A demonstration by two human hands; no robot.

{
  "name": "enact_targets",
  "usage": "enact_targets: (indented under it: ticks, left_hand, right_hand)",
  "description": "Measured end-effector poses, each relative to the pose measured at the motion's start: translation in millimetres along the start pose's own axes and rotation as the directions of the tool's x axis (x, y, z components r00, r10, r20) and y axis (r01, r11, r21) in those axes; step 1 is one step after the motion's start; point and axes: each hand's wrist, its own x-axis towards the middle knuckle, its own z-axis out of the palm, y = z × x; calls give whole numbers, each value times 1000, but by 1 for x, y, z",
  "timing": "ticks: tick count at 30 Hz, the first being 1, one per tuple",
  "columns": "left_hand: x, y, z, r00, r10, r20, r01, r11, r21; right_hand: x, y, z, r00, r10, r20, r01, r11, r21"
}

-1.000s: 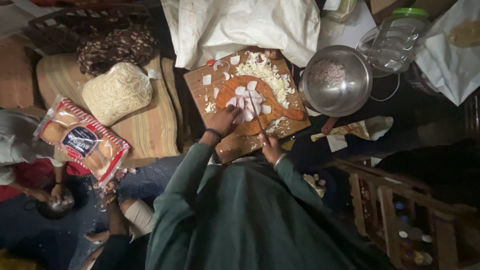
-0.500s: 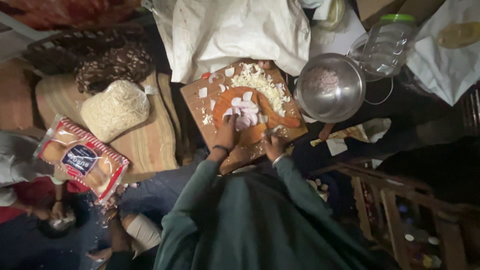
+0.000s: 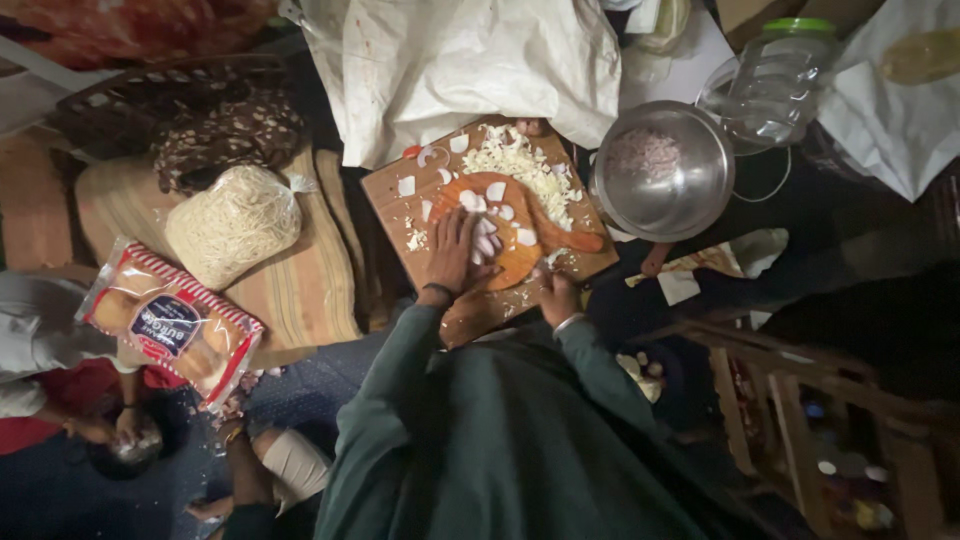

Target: The person uses a knife to chop onions on a wooden cutting board. They repeatedly slice the onions into smaller pieces and occasionally gather them into a pile on the board.

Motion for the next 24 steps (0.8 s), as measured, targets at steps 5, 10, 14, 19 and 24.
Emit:
enact_targets:
  ticks: [5,10,14,19,24]
  left_hand:
    - [-5,-26,32,995,29,-92,-25,999,47]
    - [-9,-42,55,993,14,-118,-6,998,66]
    - [-12,-37,54,986,119,-117,-112,991,69]
    - [-11,-39,71,988,130,-85,-121,988,100]
    - [-2,-27,119,984,-32,-173,103,900,423]
  right_hand:
    - [-12,-7,34,991,104,90,-95,991,-91]
    - [-6,-6,37,987,159,38,-163,975,150]
    - [-7,-1,16,962,274,16,-274,961,35]
    - [-16,-7,26,999,9,-50,-11,999,-40]
    - [-6,-6,46,968,235,90,-245,961,130]
